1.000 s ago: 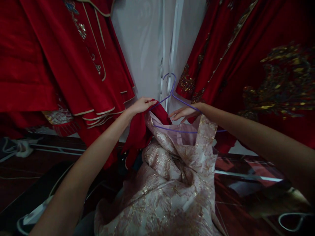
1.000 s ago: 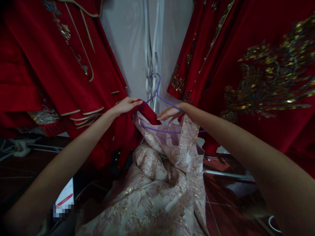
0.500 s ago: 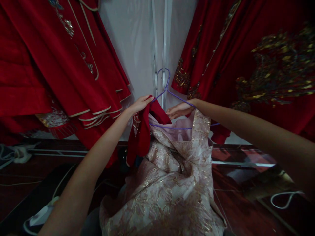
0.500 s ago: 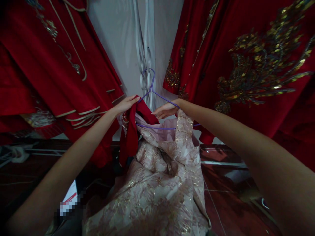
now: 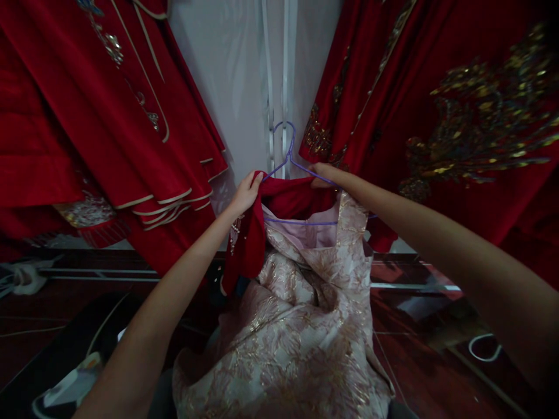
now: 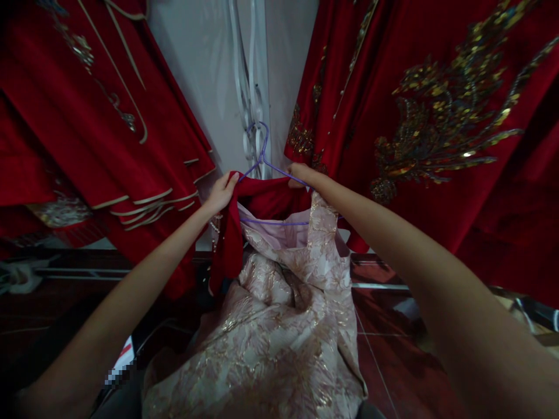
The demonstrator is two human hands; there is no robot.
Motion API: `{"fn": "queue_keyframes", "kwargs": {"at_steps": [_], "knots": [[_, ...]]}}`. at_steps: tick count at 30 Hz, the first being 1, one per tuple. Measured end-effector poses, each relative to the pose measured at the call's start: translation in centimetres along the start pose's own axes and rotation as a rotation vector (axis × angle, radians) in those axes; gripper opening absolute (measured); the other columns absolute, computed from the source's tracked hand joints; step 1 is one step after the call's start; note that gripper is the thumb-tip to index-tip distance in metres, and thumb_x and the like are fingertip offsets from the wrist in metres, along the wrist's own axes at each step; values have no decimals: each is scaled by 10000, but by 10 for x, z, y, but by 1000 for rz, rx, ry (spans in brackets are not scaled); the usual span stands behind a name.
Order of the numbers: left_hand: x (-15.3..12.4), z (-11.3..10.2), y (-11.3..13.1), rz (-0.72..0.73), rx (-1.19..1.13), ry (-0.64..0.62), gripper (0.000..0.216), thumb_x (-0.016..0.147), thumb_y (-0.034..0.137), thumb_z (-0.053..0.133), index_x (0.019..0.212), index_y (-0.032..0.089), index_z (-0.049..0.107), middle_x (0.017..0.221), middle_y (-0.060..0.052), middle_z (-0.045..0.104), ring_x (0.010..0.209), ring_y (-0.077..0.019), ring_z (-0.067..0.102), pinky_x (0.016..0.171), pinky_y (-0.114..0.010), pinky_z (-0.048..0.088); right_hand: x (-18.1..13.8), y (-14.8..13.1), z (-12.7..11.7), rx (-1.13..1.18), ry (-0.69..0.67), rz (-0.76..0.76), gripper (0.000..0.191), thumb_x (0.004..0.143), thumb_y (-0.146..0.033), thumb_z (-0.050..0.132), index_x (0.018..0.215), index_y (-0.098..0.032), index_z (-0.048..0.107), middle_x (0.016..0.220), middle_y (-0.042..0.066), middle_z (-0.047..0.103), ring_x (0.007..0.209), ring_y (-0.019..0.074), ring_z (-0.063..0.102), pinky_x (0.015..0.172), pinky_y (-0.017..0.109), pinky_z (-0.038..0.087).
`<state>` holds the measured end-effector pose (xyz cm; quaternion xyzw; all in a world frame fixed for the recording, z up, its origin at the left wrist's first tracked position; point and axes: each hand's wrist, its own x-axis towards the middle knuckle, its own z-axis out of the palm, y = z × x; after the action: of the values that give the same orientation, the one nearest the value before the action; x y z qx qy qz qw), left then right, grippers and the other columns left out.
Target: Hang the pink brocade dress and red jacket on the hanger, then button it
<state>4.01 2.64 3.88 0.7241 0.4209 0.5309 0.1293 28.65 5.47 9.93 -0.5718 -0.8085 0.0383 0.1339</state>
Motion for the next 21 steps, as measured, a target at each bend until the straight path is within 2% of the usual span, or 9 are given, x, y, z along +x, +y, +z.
{"fn": "queue_keyframes", "kwargs": {"at_steps": [3,5,9,13,15,17,19,21], "knots": [[-2,2,-1,56,71,12,353,908,474,332,848,180,518,816,-25,583,787,-135,537,783,-240,419,-8,27,-15,-159,50,61,181,578,-118,650,748,-179,637,718,20,635,714,166,584,618,232,403],[-4,4,0,79,98,13,363,912,479,312,862,180,512,805,-22,575,772,-132,541,765,-243,423,-22,54,-27,-243,-27,184,197,632,-129,627,827,-156,648,793,45,658,694,139,569,606,227,372],[-10,8,3,93,147,11,382,917,491,283,924,184,510,801,-22,577,739,-131,553,736,-251,431,-64,107,-53,-298,-71,298,195,652,-29,577,819,-103,645,733,87,657,598,118,521,581,261,326],[-20,10,10,80,207,28,366,924,476,279,965,194,509,741,-13,566,684,-138,559,699,-258,433,-105,127,-84,-325,-37,419,226,608,62,575,687,-143,630,673,24,630,570,96,486,609,276,312],[-24,10,13,81,213,38,346,928,459,286,967,195,507,735,-14,566,679,-139,565,697,-257,433,-125,122,-97,-209,-30,421,266,600,109,554,656,-143,622,633,-12,607,569,85,482,626,276,325],[-26,10,15,84,207,51,332,932,445,289,960,196,506,747,-16,571,688,-139,569,695,-253,431,-145,110,-99,68,-95,347,273,643,100,539,706,-150,629,644,-25,605,594,83,510,636,262,357],[-28,10,15,80,203,74,329,934,439,285,961,198,506,750,-16,570,688,-138,569,683,-250,428,-161,96,-87,376,-120,293,218,732,2,529,818,-177,621,720,-10,621,630,97,543,623,250,389],[-29,10,15,71,209,91,329,935,436,281,970,200,508,740,-14,566,677,-140,568,665,-247,424,-167,83,-63,573,-30,303,193,785,-90,495,918,-204,576,748,3,608,600,109,525,562,245,392]]}}
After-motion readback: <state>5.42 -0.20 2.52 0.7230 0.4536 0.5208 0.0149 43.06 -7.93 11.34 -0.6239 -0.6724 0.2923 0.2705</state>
